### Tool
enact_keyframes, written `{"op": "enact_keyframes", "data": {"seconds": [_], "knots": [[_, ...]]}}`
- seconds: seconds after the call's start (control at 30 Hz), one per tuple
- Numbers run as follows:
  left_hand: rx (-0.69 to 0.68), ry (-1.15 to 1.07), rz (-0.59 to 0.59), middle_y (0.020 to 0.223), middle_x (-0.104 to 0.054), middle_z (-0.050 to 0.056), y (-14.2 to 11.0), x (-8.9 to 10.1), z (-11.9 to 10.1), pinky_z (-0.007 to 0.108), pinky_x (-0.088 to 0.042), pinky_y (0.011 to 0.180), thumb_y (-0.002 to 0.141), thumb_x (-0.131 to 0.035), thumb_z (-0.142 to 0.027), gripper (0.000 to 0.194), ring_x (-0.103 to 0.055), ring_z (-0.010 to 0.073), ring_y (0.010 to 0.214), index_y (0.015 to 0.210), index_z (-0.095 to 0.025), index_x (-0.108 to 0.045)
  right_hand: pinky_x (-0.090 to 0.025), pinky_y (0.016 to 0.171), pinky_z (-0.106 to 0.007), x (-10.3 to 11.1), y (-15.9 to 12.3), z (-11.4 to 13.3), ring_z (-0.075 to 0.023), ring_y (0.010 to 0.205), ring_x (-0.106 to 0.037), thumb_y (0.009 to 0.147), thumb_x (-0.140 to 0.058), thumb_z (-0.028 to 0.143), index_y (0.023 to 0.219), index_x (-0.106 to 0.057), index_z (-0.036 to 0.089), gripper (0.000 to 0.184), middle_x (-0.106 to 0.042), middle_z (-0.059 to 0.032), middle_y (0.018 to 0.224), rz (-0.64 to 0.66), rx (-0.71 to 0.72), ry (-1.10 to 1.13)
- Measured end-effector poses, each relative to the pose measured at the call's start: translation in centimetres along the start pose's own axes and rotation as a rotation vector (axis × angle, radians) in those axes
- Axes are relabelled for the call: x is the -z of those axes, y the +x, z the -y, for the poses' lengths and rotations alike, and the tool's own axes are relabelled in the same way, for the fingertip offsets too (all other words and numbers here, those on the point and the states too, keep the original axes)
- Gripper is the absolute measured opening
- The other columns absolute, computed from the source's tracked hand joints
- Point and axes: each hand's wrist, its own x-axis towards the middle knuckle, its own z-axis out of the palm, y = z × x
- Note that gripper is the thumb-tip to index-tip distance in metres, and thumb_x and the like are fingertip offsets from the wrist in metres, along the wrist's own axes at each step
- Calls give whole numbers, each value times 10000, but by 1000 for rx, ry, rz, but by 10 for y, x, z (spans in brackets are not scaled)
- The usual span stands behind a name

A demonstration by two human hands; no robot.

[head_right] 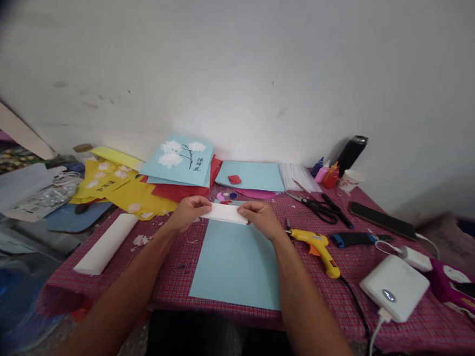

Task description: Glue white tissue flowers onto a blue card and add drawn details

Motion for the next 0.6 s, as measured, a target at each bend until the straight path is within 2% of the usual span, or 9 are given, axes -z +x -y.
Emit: {"op": "enact_keyframes", "data": {"seconds": [0.1,0.27,0.6], "knots": [[-12,-11,-1,697,-622,-29,1,-2,4,211,-372,583,645,-790,-271,274,-513,100,615,876,-156,-699,-403,559,-259,-4,2,-2,-113,577,-498,680,-787,338,832,-743,191,216,-618,35,664,-21,9,-22],[-31,-55,31,936,-697,31,4,-3,7,236,-455,698,655,-787,-254,453,-616,138,782,1081,-163,-664,-377,526,-240,-5,6,-6,-101,541,-461,675,-774,306,984,-655,206,346,-525,84,619,-43,20,-8],[-3,-67,46,933,-702,35,4,-2,8,241,-465,719,681,-786,-263,425,-627,140,804,1073,-159,-658,-359,541,-239,-4,8,-8,-107,581,-513,662,-761,258,1032,-582,206,413,-596,68,706,-30,22,57]]}}
